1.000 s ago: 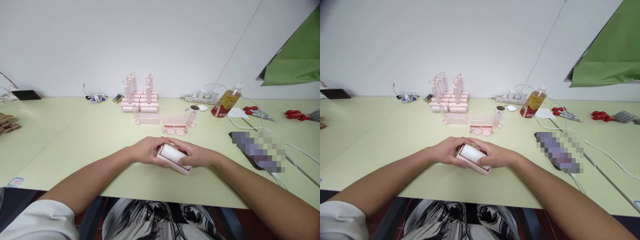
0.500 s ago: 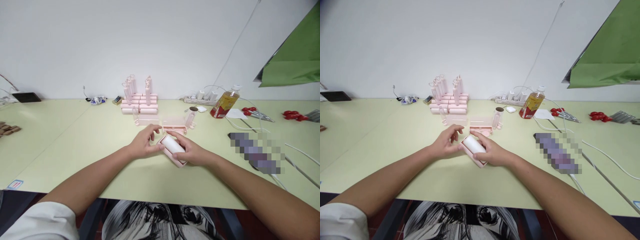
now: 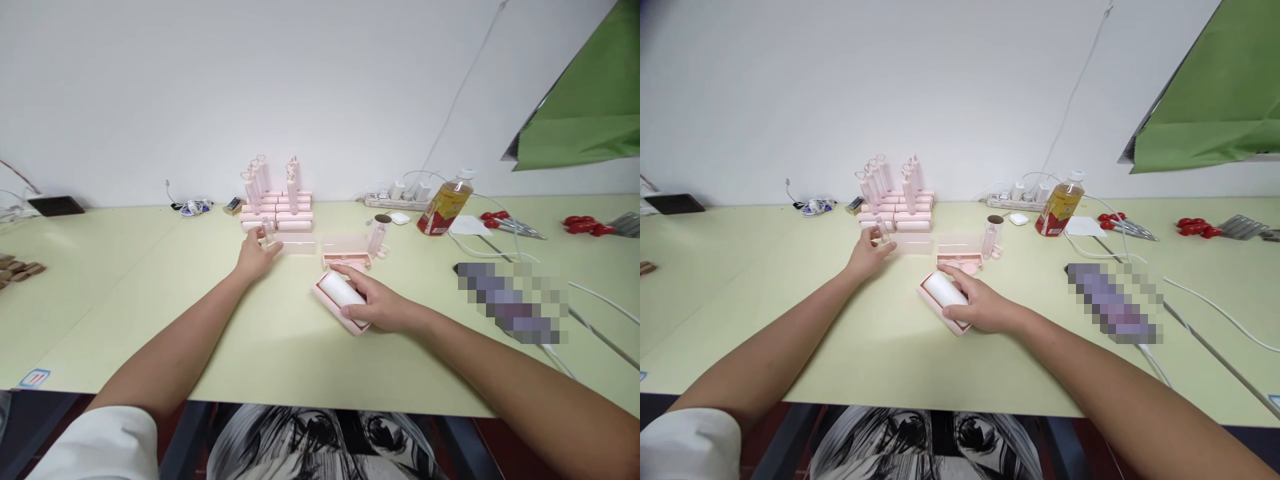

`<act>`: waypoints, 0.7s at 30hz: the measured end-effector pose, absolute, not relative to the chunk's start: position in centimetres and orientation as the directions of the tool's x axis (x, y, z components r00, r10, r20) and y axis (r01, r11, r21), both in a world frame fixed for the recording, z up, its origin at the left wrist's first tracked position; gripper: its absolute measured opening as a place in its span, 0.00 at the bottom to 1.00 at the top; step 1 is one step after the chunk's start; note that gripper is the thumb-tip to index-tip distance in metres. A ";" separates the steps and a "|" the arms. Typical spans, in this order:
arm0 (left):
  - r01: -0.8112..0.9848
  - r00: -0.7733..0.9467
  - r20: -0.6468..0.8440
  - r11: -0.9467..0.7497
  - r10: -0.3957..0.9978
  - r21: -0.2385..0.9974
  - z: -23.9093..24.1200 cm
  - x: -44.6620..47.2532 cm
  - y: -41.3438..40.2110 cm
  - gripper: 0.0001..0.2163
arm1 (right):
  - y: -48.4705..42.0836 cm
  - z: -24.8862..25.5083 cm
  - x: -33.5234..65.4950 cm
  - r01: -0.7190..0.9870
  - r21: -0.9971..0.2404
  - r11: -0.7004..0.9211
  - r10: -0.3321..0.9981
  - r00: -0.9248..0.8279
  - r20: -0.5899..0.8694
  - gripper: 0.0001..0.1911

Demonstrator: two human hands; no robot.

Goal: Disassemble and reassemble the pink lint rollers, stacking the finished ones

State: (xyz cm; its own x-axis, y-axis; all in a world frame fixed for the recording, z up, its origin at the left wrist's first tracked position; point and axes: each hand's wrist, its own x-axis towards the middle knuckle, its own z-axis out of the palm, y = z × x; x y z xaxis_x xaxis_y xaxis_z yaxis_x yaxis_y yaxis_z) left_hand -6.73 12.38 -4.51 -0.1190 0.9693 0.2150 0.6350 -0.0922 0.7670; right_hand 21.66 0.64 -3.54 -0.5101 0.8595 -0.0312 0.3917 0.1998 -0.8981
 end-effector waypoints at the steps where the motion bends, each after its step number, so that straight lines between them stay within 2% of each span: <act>1: 0.650 -0.097 0.203 -0.092 0.974 0.754 -4.6 -6.6 12.3 0.33 | 0.6 -3.5 21.6 0.389 -0.902 0.189 0.858 -0.513 -0.042 0.47; 5: 0.660 -0.028 0.208 -0.139 0.978 0.739 -4.8 -6.5 12.2 0.42 | 0.6 -3.3 21.5 0.392 -0.908 0.150 0.852 -0.518 -0.082 0.48; 8: 0.670 -0.027 0.226 -0.150 0.974 0.727 -4.9 -6.4 12.2 0.41 | 0.6 -3.2 21.5 0.399 -0.903 0.156 0.854 -0.514 -0.080 0.48; 13: 0.718 -0.043 0.209 -0.116 0.977 0.686 -4.8 -6.4 12.3 0.31 | 0.6 -3.3 21.6 0.410 -0.897 0.167 0.860 -0.505 -0.071 0.47; 18: 0.773 -0.047 0.200 -0.091 0.979 0.628 -4.7 -6.5 12.3 0.14 | 0.6 -3.4 21.6 0.394 -0.904 0.165 0.852 -0.518 -0.070 0.47; 21: 0.793 -0.059 0.168 -0.056 0.984 0.607 -4.6 -6.6 12.2 0.10 | 0.7 -3.3 21.6 0.385 -0.903 0.190 0.865 -0.501 -0.032 0.47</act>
